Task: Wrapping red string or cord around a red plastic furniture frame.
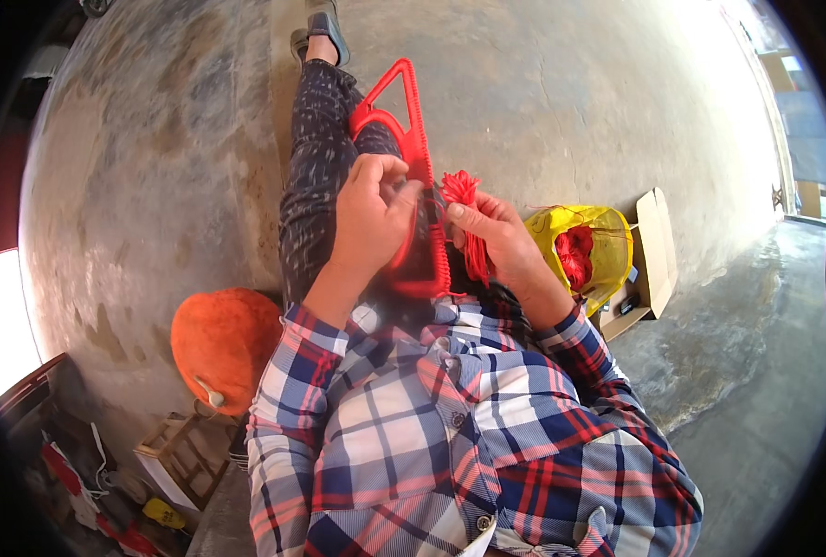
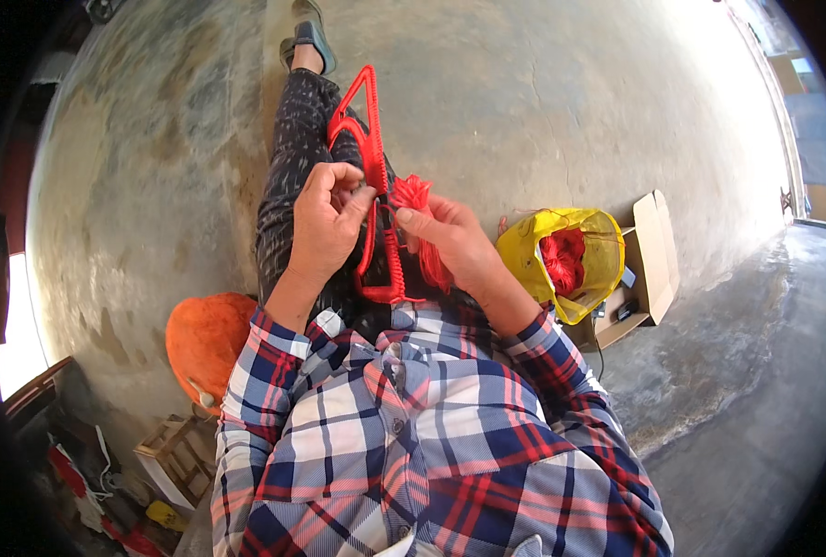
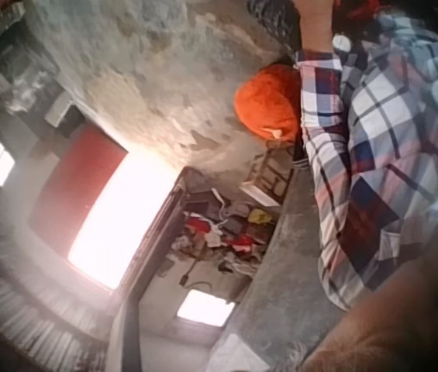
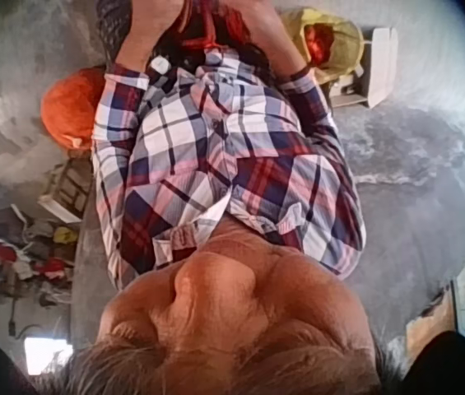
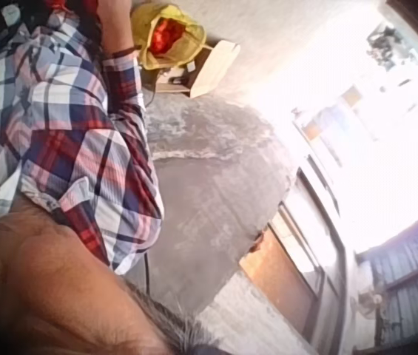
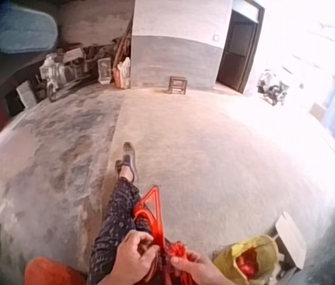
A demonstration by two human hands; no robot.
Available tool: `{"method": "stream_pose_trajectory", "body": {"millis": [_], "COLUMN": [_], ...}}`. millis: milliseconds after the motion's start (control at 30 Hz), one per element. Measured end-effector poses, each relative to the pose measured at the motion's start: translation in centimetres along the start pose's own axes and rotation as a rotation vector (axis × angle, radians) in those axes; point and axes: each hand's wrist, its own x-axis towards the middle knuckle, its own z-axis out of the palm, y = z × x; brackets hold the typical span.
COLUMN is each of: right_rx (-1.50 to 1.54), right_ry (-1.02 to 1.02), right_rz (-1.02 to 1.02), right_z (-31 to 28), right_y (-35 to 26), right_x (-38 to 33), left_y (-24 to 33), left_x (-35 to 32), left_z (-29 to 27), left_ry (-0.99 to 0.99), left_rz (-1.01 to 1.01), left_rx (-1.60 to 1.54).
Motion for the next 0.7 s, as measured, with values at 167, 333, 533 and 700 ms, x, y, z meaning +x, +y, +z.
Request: {"method": "stream_pose_trajectory", "body": {"millis": [167, 333, 533, 700], "right_rx": [-0.122, -0.142, -0.101, -0.043], "right_ry": [0.065, 0.049, 0.032, 0.028], "right_rz": [-0.039, -0.012, 0.018, 0.051], "right_z": [2.3, 1.2, 0.5, 0.3], "right_y": [-0.8, -0.3, 0.2, 0.3], "right_x": [-0.3, 0.5, 0.4, 0.2], "left_y": [-0.2, 0.0, -0.7, -0.1], "left_x": [-2.6, -3.8, -3.8, -3.4], "left_z": [0.1, 0.8, 0.6, 0.5], "left_ry": [-0.162, -0.282, -0.307, -0.318], "left_rz": [-0.535, -0.809, -0.835, -0.846], "left_rx": [-0.497, -1.044, -1.105, -1.163]}}
